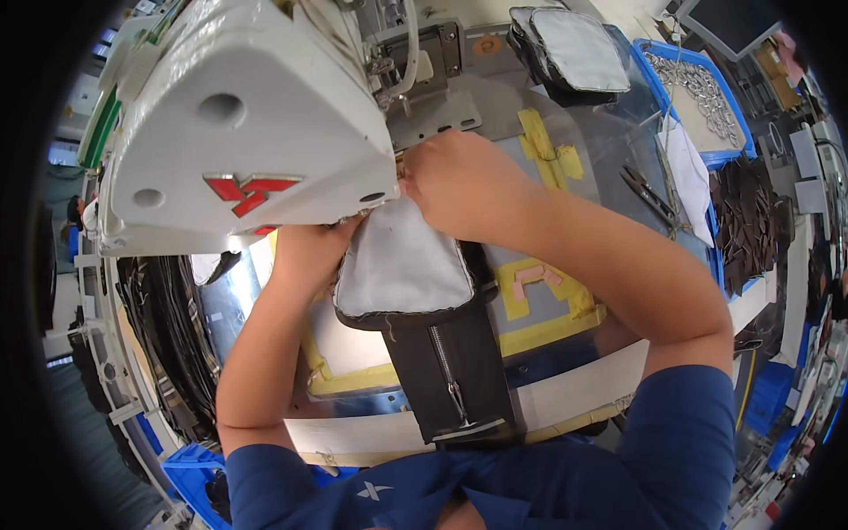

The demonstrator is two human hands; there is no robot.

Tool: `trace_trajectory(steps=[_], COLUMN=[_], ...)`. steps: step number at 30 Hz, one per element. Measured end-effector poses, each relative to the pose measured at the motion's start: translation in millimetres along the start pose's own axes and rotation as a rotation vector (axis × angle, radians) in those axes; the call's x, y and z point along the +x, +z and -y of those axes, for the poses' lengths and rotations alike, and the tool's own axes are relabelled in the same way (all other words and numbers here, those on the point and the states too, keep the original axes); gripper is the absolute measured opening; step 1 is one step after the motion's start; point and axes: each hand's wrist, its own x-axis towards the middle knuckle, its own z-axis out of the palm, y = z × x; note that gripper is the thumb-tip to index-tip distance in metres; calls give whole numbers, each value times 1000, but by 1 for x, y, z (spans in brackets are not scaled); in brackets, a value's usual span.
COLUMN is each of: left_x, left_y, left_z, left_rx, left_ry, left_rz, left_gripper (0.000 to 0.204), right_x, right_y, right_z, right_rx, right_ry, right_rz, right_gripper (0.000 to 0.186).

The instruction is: The person operates an industrial sewing machine to attach zippers to black fabric pouches. They align the zipper tape with the fabric edge, guide the material under the presser foot, and sew along the zipper line. The person handles multiple pouches sequentially, adjusting the fabric and zipper position for each stitch.

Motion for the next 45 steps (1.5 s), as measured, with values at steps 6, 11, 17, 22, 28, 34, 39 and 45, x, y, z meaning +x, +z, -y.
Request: trace_trajectory(steps=[6,11,17,22,28,34,39,45], left_x=[5,7,15,21,23,17,16,19], left_y=[0,-2,2,5,3,1,3,1], left_z=[5,9,18,25,25,20,20,28], left_rx=[82,148,196,62,20,29,83,-3], left_ry=[25,200,437,351,373,309,338,386], left_rz=[50,31,-103,-88,-91,-46,-68,-82], left_gripper=[19,19,24,25,28,29,28,28], right_x=[-1,7,18,19,22,21,21,20], right_y=[7,-4,-10,-2,-7,-1,-7,-9], right_z=[-14,-4,-4,-10,-6,-9,-5,-9], right_rx=[-3,103,55,54,61,88,81,67], right_ry=[-33,126,169,157,193,219,231,209], right_rz=[27,91,195,154,228,186,256,239], right_gripper=[33,33,29,19,34,20,25,29])
